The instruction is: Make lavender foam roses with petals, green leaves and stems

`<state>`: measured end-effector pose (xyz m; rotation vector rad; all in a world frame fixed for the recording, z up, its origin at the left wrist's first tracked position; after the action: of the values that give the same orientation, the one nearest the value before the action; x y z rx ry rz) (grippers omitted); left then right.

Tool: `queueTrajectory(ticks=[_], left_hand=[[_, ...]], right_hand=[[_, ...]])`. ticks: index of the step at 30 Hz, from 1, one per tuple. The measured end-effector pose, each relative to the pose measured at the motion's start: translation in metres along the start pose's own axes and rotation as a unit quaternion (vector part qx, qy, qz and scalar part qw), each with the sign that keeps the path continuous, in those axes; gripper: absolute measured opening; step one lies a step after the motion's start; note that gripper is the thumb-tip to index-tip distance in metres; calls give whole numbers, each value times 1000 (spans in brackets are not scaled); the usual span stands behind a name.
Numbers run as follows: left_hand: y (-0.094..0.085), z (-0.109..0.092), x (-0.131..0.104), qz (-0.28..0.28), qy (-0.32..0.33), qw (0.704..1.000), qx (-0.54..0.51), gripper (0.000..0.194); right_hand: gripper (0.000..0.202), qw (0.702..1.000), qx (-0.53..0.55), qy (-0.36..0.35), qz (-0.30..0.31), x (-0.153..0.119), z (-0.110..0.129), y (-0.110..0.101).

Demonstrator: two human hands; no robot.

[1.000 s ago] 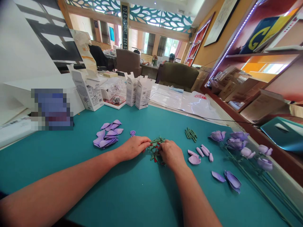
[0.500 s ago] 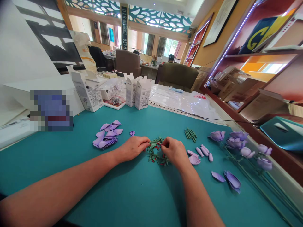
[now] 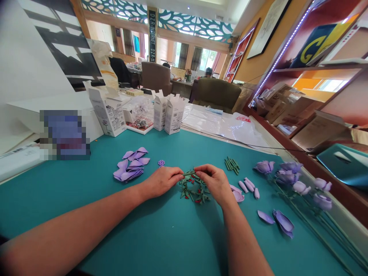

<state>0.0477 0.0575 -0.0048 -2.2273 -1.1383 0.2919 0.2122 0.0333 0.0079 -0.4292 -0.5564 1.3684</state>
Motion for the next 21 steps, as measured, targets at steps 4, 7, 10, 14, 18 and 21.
queueTrajectory(ticks=[4, 7, 10, 14, 18, 21], left_hand=[[0, 0, 0, -3, 2, 1000, -2, 31], [0, -1, -1, -5, 5, 1000, -5, 31], [-1, -1, -1, -7, 4, 1000, -3, 31], [-1, -1, -1, -4, 6, 1000, -1, 31], [0, 0, 0, 0, 7, 1000, 6, 31], [1, 0, 0, 3, 5, 1000, 11, 31]], right_hand=[[25, 1000, 1, 7, 0, 0, 0, -1], [24, 1000, -15, 4, 4, 0, 0, -1], [23, 999, -34, 2, 6, 0, 0, -1], [24, 998, -62, -6, 10, 0, 0, -1], [23, 995, -99, -30, 2, 1, 0, -3], [22, 991, -127, -44, 2, 1, 0, -3]])
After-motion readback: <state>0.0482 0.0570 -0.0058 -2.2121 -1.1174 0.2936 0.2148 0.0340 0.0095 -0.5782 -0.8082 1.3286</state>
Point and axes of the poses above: each hand's wrist, its own x-axis towards the middle knuckle, its own y-axis out of the palm, z = x × y, the point moved 6 cm from there along x, towards the middle knuckle, and after that the axes turned 11 degrees about -x, right-handed, at the moved point
